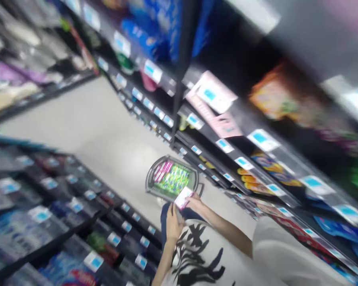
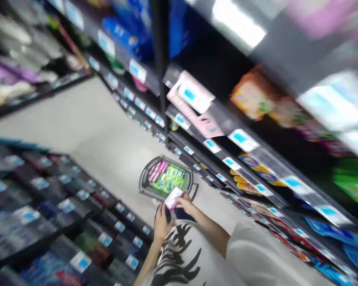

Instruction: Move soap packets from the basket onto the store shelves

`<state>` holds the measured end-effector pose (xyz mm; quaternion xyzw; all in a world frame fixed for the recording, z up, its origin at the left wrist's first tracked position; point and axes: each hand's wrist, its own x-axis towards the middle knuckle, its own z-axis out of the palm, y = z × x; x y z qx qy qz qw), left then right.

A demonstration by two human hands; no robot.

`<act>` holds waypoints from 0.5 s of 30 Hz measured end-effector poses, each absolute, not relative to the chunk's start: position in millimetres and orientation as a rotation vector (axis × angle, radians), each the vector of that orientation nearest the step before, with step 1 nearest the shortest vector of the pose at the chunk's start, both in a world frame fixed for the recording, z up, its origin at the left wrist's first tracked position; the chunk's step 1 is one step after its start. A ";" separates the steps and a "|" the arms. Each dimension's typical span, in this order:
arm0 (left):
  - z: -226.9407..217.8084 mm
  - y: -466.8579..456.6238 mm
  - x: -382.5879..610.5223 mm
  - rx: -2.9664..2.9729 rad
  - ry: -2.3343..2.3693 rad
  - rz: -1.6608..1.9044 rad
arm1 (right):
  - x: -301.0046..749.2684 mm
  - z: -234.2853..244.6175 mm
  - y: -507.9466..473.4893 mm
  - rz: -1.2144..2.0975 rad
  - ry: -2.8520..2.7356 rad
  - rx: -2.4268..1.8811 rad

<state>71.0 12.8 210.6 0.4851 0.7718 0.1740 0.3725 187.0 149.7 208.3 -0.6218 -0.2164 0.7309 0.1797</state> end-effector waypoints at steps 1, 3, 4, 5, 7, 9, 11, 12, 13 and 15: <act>221.5 20.3 74.4 1.298 1.980 0.581 | 194.8 227.3 147.0 2.061 -0.618 -1.733; 238.6 35.5 81.5 1.353 1.962 0.745 | 210.0 257.0 142.6 2.052 -0.657 -1.682; 245.9 41.7 85.5 1.362 1.935 0.780 | 217.6 268.9 140.1 2.048 -0.690 -1.665; 253.0 45.9 89.7 1.359 1.900 0.794 | 225.1 279.5 136.8 2.039 -0.730 -1.650; 267.3 47.2 97.7 1.328 1.828 0.806 | 239.3 296.9 127.5 2.038 -0.814 -1.613; 282.6 40.4 104.2 1.252 1.788 0.853 | 251.6 308.3 116.1 2.080 -0.854 -1.522; 299.5 29.6 109.1 1.082 1.745 0.928 | 261.7 313.2 104.2 2.139 -0.884 -1.400; 308.3 23.9 111.2 0.962 1.706 0.959 | 265.9 313.6 98.2 2.148 -0.896 -1.359; 317.1 18.1 113.3 0.827 1.658 0.976 | 269.5 313.0 92.0 2.131 -0.906 -1.344; 332.9 6.8 117.8 0.574 1.559 0.966 | 275.1 310.3 78.4 2.057 -0.909 -1.396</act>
